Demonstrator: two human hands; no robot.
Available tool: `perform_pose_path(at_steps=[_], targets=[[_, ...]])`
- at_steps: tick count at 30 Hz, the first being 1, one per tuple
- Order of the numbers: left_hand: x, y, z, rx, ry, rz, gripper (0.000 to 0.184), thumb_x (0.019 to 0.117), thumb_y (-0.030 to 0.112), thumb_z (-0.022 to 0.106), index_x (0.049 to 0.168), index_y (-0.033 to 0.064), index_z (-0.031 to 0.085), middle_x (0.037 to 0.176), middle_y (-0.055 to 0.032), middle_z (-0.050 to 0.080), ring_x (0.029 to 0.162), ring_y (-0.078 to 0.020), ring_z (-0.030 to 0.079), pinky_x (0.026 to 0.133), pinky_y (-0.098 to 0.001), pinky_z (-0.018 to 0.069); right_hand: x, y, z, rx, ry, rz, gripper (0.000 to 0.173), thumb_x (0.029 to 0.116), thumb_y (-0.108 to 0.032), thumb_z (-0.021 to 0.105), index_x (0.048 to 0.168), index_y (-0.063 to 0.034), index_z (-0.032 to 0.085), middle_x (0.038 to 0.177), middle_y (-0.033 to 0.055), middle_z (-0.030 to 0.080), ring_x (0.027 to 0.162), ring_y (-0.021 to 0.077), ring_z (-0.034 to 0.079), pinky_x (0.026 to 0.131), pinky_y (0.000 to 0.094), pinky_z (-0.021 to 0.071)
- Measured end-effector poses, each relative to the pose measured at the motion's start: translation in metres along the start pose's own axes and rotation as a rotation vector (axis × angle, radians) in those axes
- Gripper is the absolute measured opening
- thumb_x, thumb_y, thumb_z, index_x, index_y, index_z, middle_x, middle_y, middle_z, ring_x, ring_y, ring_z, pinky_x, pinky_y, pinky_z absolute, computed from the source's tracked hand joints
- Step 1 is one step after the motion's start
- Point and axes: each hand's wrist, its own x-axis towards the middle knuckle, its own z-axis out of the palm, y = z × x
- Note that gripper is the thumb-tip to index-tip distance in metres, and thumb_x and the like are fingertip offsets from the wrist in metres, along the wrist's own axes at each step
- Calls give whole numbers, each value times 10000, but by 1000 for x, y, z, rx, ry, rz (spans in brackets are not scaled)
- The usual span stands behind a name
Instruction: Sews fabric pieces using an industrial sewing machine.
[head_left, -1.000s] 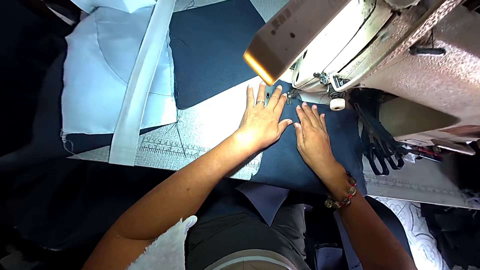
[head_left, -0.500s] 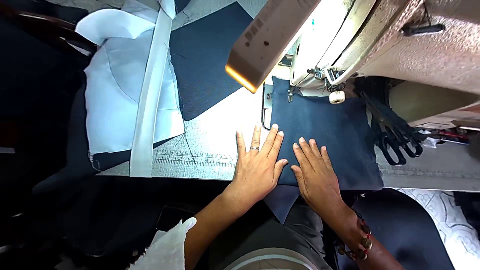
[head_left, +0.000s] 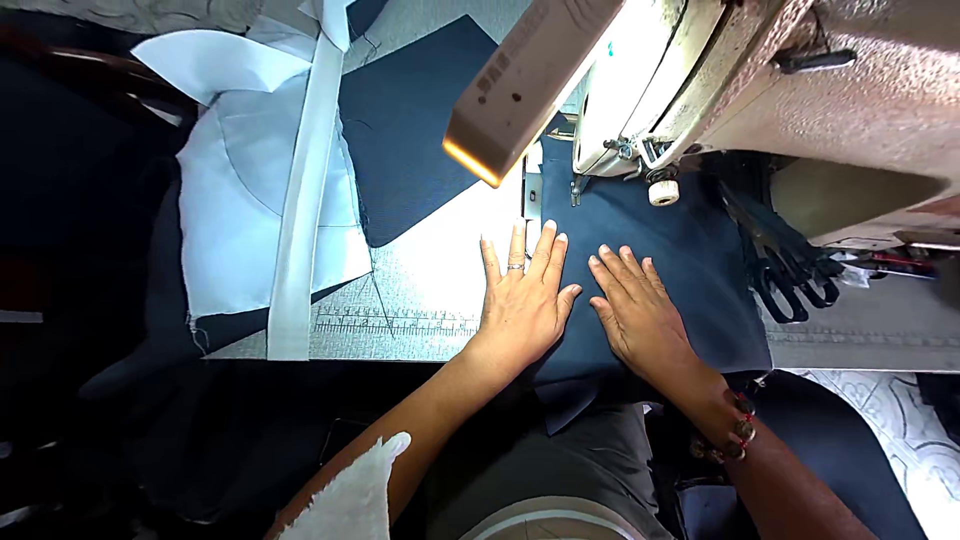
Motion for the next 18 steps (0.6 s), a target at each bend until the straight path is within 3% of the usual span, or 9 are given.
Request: perform_pose_path(at_steps=[9,18], targets=[[28,-8,-5,43,-86,-25,638,1091,443,290,1581,43,375,1675,-142,297,1557,-452,172,1127,-807,25,27,18,0,30,-26,-26,495,1080,-267,360,1430,14,570,1513,187,534,1429,414,467,1176,601,322],[62,-18,-7,38,-161,-63,668,1095,476,262,1613,57,300,1705,-143,206,1567,-463,91,1138,-788,-16,58,37,-7,70,-106,-40,501,1090,-264,366,1466,29,519,1566,202,464,1480,423,387,1210,604,255]])
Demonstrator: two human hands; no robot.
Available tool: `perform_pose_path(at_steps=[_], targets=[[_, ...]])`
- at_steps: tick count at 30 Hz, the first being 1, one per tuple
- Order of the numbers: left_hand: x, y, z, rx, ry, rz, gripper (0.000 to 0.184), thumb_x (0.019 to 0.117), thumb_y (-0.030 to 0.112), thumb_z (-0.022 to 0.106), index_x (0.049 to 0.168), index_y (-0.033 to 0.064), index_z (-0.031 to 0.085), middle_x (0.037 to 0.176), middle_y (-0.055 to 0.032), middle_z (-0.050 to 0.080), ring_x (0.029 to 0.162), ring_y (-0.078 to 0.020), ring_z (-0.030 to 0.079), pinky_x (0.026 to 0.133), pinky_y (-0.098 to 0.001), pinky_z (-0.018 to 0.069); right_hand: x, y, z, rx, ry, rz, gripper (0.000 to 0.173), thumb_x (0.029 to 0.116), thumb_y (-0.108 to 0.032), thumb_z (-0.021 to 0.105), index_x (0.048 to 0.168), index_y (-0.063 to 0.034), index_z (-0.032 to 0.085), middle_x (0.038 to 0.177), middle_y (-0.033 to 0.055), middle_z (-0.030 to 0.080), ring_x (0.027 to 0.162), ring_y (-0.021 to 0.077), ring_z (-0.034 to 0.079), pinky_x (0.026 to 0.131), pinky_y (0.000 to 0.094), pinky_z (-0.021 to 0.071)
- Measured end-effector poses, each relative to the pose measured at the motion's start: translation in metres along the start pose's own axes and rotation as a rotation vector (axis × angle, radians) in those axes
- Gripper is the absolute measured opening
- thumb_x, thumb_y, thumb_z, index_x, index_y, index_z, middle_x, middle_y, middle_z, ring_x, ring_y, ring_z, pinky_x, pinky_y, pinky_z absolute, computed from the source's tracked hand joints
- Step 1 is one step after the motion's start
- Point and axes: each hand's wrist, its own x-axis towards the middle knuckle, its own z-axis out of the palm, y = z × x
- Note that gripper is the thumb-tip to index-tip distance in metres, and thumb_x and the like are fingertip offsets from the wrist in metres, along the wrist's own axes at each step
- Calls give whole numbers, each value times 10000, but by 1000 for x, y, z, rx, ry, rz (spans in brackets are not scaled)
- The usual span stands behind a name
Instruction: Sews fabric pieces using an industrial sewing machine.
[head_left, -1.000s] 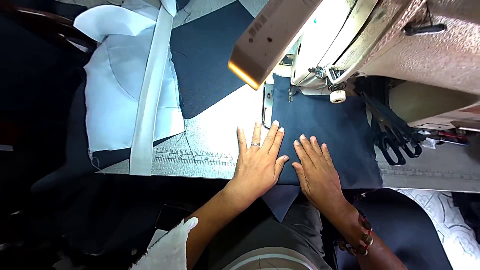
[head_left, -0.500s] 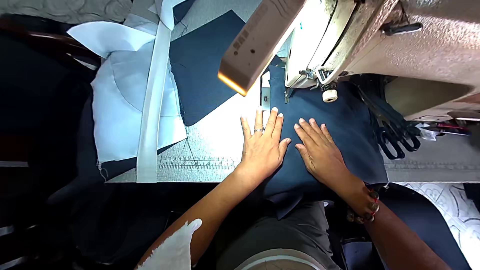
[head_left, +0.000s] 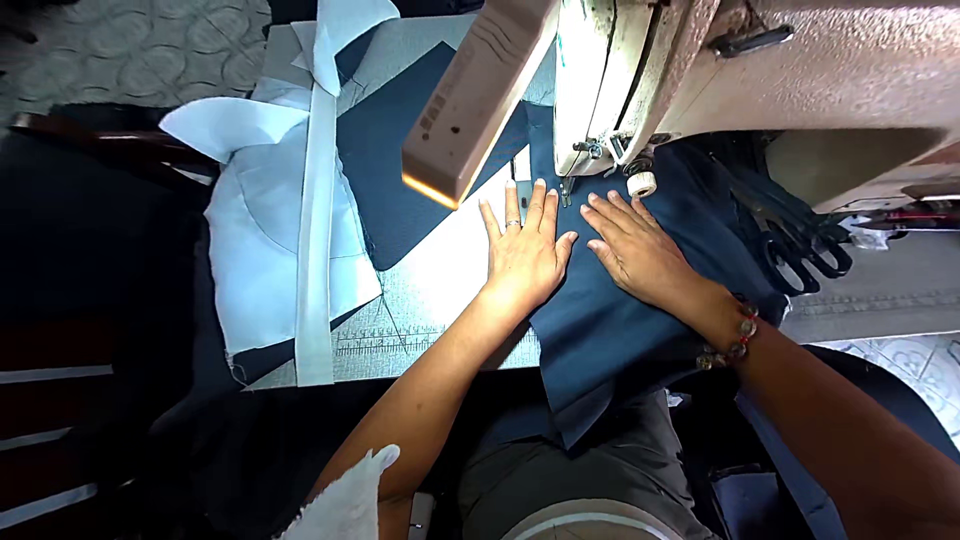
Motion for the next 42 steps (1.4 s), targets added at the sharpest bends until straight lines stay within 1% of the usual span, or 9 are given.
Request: perform_pose_path(at_steps=[12,16,19,22,26,33,36,39,42], targets=[[18,-7,2,-41,30,-11,678,1089,495,269,1613,66,310,1703,-127,224,1575,-442,77,1147,-783,1,-51,-32,-16,65,263,-23,429,1079,-263,417,1347,-26,653,1473,187,568,1430,370,474,1183,545,370],[2,-7,-11,-138,-41,21,663,1091,451,365,1615,53,289,1702,-164,201,1560,-483,90,1140,-796,41,-155,-60,27,182,729,249,115,1052,-218,517,1140,-178,579,1186,-10,545,1175,43,522,1026,198,418],[-25,6,-14,-63,42,131,618,1050,342,488,1569,23,387,1677,-174,275,1549,-488,156,1127,-810,87,-195,-76,52,681,765,752,435,882,-121,619,1249,59,470,1171,14,585,1056,-14,597,852,167,515],[-42,10,-5,-12,69,169,600,1055,364,408,1558,36,420,1669,-167,299,1551,-478,165,1118,-826,64,-190,-80,54,1151,558,953,818,768,-131,675,1458,102,303,1325,86,574,1184,75,604,931,262,548],[-48,4,19,-9,154,127,678,1063,520,254,1567,105,435,1659,-152,329,1538,-488,202,1108,-832,53,-170,-77,53,1461,544,981,289,1007,-5,498,1293,27,519,1167,10,667,1096,33,632,1001,250,515],[-51,10,18,11,151,112,684,1063,506,243,1561,79,436,1650,-206,319,1518,-529,218,1084,-854,59,-186,-75,-69,1002,686,815,265,1078,-210,434,1008,-285,678,895,-221,721,817,-84,672,734,143,572],[-53,18,19,17,154,87,683,1064,499,266,1554,55,436,1645,-236,310,1510,-534,238,1096,-841,73,-186,-59,-122,504,475,564,184,1053,-300,546,1043,-210,707,892,-192,701,804,-134,628,728,68,528],[-55,25,20,0,155,58,666,1058,481,312,1554,54,436,1653,-236,291,1507,-549,224,1090,-842,83,-179,-28,-148,-154,64,648,281,1004,-236,580,1117,-29,732,719,120,654,608,240,598,569,455,483],[-56,30,19,-30,140,27,649,1059,468,342,1560,65,430,1660,-234,275,1523,-529,199,1098,-833,79,-147,-21,-137,-404,-61,728,309,992,-54,619,1274,72,639,1109,432,600,989,680,579,781,809,416]])
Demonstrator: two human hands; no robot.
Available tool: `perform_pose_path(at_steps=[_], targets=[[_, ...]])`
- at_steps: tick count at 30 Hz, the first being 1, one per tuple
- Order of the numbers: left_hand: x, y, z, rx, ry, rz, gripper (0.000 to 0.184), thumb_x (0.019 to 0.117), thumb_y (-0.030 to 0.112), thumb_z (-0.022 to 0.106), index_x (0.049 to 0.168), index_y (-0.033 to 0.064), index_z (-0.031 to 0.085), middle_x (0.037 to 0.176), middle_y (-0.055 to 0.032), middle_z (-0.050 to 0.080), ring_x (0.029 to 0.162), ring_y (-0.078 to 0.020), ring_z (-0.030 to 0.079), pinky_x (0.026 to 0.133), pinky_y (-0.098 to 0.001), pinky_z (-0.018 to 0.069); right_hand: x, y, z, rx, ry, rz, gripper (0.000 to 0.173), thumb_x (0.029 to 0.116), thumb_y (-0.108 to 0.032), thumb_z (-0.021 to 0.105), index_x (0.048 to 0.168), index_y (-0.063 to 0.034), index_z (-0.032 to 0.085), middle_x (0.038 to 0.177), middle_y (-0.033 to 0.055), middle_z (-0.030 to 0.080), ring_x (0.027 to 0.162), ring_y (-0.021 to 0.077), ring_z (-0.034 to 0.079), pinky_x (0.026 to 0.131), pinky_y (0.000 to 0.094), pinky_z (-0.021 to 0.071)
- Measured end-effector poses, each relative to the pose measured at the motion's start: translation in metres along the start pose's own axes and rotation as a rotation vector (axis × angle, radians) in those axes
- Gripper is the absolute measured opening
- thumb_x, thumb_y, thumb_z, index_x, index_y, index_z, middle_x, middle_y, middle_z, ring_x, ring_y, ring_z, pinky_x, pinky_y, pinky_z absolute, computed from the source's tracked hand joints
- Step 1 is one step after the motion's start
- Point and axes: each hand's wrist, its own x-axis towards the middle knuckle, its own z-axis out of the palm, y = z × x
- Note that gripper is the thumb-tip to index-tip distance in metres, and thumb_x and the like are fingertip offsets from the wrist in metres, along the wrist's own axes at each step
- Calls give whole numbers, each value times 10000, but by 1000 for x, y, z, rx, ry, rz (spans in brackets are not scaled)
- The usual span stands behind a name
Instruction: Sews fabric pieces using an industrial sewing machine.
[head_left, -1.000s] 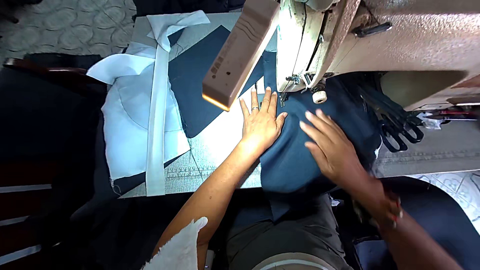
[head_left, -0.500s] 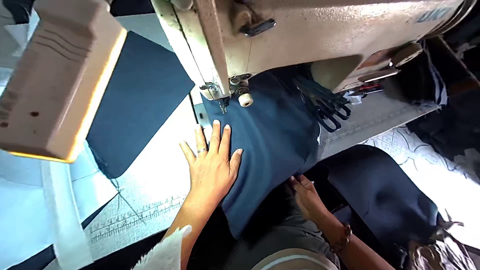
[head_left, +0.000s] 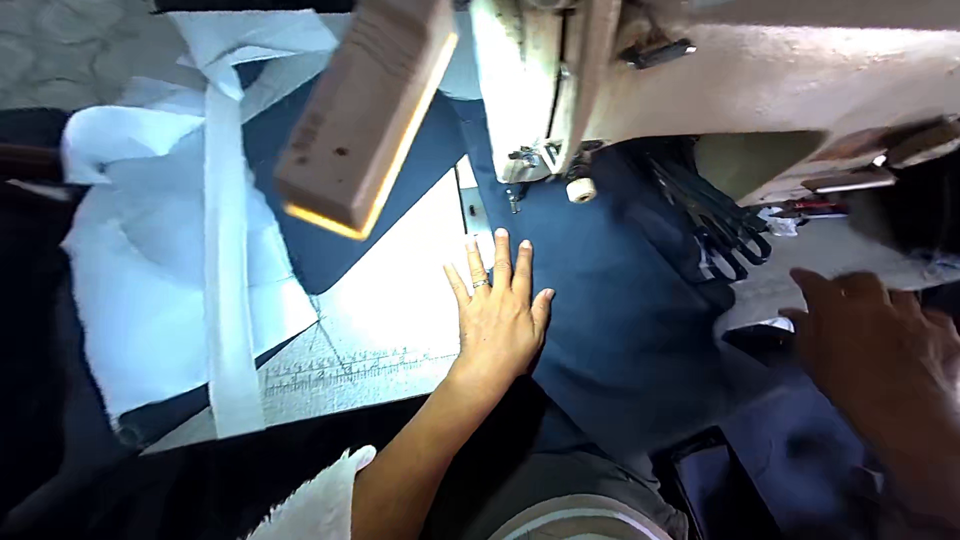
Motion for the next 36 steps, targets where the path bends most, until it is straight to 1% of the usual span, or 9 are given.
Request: perform_pose_path(at_steps=[3,5,10,13,19,24,28,31,36], targets=[[0,1,-1,2,-26,-4,649,1066,473,327,1572,76,412,1662,-240,266,1524,-538,180,1104,-827,76,27,-51,30,225,187,-313,368,1017,-84,487,1327,66,618,1357,333,570,1218,509,590,965,620,506],[1,-2,-3,5,-34,13,658,1066,485,325,1567,69,420,1659,-235,276,1517,-553,183,1103,-828,75,44,-81,61,468,176,-486,415,1045,-177,459,1360,51,606,1446,271,552,1361,429,527,1102,547,452],[1,-9,-7,-15,-85,25,680,1060,532,305,1590,116,393,1682,-198,243,1530,-545,138,1111,-822,38,70,-89,108,305,165,-428,532,1079,-324,394,1457,25,529,1544,299,435,1465,492,368,1175,678,256],[2,-6,-8,-23,-104,10,668,1065,521,314,1594,120,385,1685,-205,229,1530,-547,133,1114,-819,44,56,-100,101,214,314,-426,438,1040,-184,484,1424,8,570,1547,312,421,1472,516,339,1168,724,220],[3,-16,-24,-174,-65,11,582,1082,446,320,1569,152,442,1647,-172,346,1522,-537,188,1111,-823,74,25,-138,98,683,293,-679,249,958,-111,592,1115,-45,774,1055,154,712,1015,283,665,883,394,538],[16,-36,-35,-201,147,-31,420,1035,141,444,1415,99,617,1569,-162,474,1501,-513,279,1165,-757,98,26,-158,103,573,146,-785,470,968,-440,623,1216,-60,744,986,131,667,884,273,636,755,396,527],[26,-57,-37,-239,241,9,329,1006,116,517,1264,90,720,1375,-141,656,1382,-435,506,1155,-649,309,30,-157,112,677,265,-729,205,972,-170,625,1009,-61,795,922,103,705,861,227,663,753,330,544],[32,-69,-35,-372,301,128,215,981,67,570,1076,32,760,1068,-140,752,1049,-298,709,920,-482,533,33,-143,109,1028,213,-529,165,988,-78,537,1000,26,664,894,48,691,827,13,646,760,163,533],[43,-73,-22,-370,341,343,171,969,17,590,1000,7,757,1016,-153,739,992,-292,708,870,-396,565,35,-132,109,1259,114,-351,151,1001,-65,432,1038,-84,578,819,-120,586,758,-85,575,707,129,500]])
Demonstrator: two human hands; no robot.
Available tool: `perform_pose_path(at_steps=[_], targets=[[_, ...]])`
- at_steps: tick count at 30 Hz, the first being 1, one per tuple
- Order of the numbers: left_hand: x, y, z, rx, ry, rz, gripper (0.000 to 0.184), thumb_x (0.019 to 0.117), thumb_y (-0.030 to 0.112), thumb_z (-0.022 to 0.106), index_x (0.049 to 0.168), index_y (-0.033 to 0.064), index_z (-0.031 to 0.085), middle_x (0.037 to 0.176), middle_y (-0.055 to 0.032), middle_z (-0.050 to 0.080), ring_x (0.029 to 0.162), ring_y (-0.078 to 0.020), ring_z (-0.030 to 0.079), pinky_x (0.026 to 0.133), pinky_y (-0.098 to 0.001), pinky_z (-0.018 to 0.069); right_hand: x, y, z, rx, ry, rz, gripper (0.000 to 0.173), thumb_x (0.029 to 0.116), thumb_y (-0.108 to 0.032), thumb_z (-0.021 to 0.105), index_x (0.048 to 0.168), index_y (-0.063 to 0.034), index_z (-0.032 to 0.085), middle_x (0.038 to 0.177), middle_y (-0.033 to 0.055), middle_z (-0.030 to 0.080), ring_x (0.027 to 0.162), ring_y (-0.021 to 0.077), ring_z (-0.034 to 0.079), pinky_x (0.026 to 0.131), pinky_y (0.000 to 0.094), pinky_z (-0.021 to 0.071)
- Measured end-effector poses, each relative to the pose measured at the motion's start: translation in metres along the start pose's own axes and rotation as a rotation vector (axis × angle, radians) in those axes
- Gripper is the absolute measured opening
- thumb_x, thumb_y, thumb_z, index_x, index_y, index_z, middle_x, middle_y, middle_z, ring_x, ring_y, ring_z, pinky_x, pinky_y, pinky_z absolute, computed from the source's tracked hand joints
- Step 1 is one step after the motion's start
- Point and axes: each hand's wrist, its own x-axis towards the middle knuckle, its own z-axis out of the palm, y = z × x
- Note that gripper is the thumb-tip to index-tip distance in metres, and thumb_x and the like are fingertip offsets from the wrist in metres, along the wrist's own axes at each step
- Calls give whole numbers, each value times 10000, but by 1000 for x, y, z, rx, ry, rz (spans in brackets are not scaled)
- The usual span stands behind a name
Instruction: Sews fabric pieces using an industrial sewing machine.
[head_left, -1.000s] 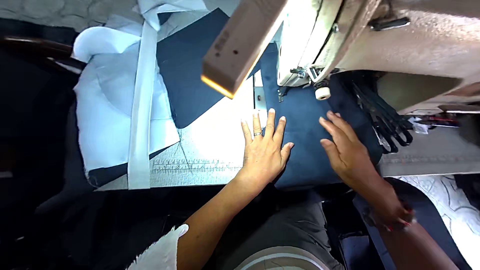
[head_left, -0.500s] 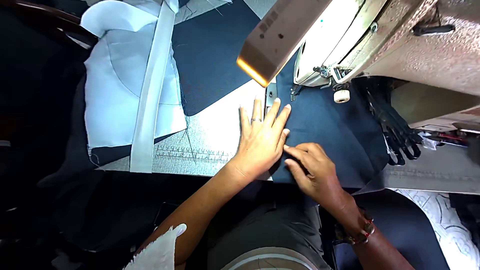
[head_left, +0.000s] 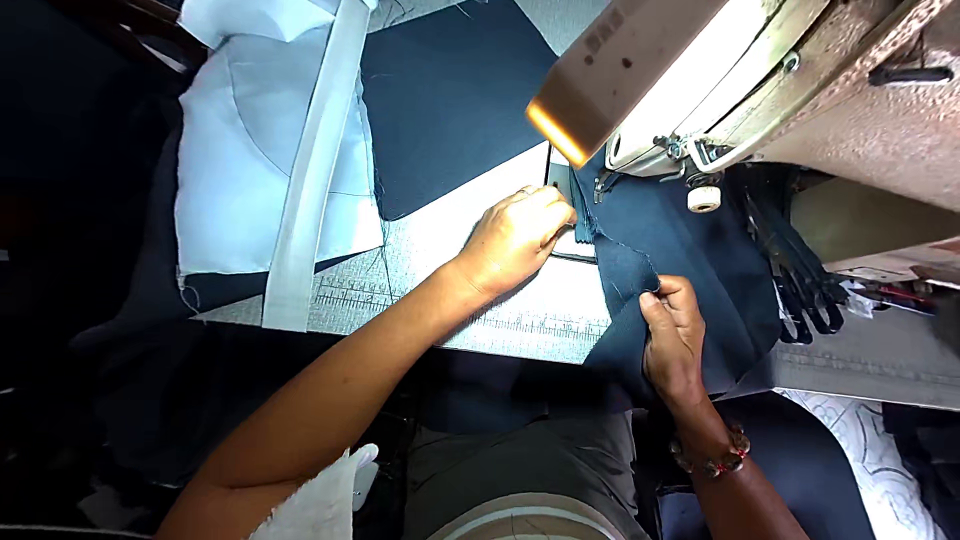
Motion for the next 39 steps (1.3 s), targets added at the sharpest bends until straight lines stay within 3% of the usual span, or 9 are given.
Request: perform_pose_path(at_steps=[8,14,18,20,22,24,26,30,39], targets=[[3,-10,13,120,2,249,150,973,36,607,948,16,754,948,-147,742,953,-322,705,814,-421,550,0,0,3,-5,14,-32,136,1003,-61,440,1027,-80,573,803,-122,581,746,-92,571,699,116,493],[12,-1,11,-19,-110,-145,258,1011,178,552,927,22,740,883,-136,686,925,-323,641,815,-476,464,0,-2,7,-145,-50,-95,159,1019,-94,450,1025,-7,583,766,-53,574,697,-84,538,670,101,460],[18,2,15,19,-111,-292,218,950,146,588,849,7,723,893,-166,664,951,-355,622,829,-511,448,-1,-7,12,-306,-115,-248,255,1045,-145,439,1026,19,633,923,96,697,882,72,651,818,183,513],[19,3,14,25,-92,-303,142,924,112,635,977,-3,701,1004,-203,665,1016,-396,624,858,-549,460,-1,-10,14,-340,-143,-303,307,1069,-203,439,1025,0,665,980,107,731,950,132,665,868,225,505],[18,1,9,88,-85,-206,290,909,99,637,1193,41,654,1259,-212,627,1180,-429,585,926,-597,440,-1,-12,15,-368,-151,-313,267,1041,-188,514,1014,-5,707,1030,125,746,1016,167,693,903,248,524],[16,-7,3,138,-101,-12,239,952,82,618,1169,81,717,1402,-169,620,1365,-438,502,1047,-639,383,-2,-12,16,-422,-161,-300,224,992,-161,595,1049,-14,754,1078,144,718,1040,208,688,908,285,556],[12,-16,-1,153,-153,135,215,977,55,592,1047,111,788,1336,-91,691,1415,-412,476,1142,-647,284,-7,-11,17,-540,-190,-283,239,978,-198,609,1061,-51,779,1122,155,701,1046,288,662,888,400,544],[3,-22,-9,53,-256,115,324,977,49,520,1157,107,783,1324,-73,703,1422,-451,461,1149,-759,151,-17,-13,18,-689,-217,-307,279,1004,-224,564,1099,-84,785,1155,125,735,1037,337,676,852,473,528],[8,-30,-9,-3,-266,127,352,975,35,484,1142,101,787,1289,-88,719,1383,-462,502,1151,-737,178,-10,-10,13,-683,-241,-394,249,975,-138,567,1059,-74,792,1105,120,746,979,307,689,827,419,541]])
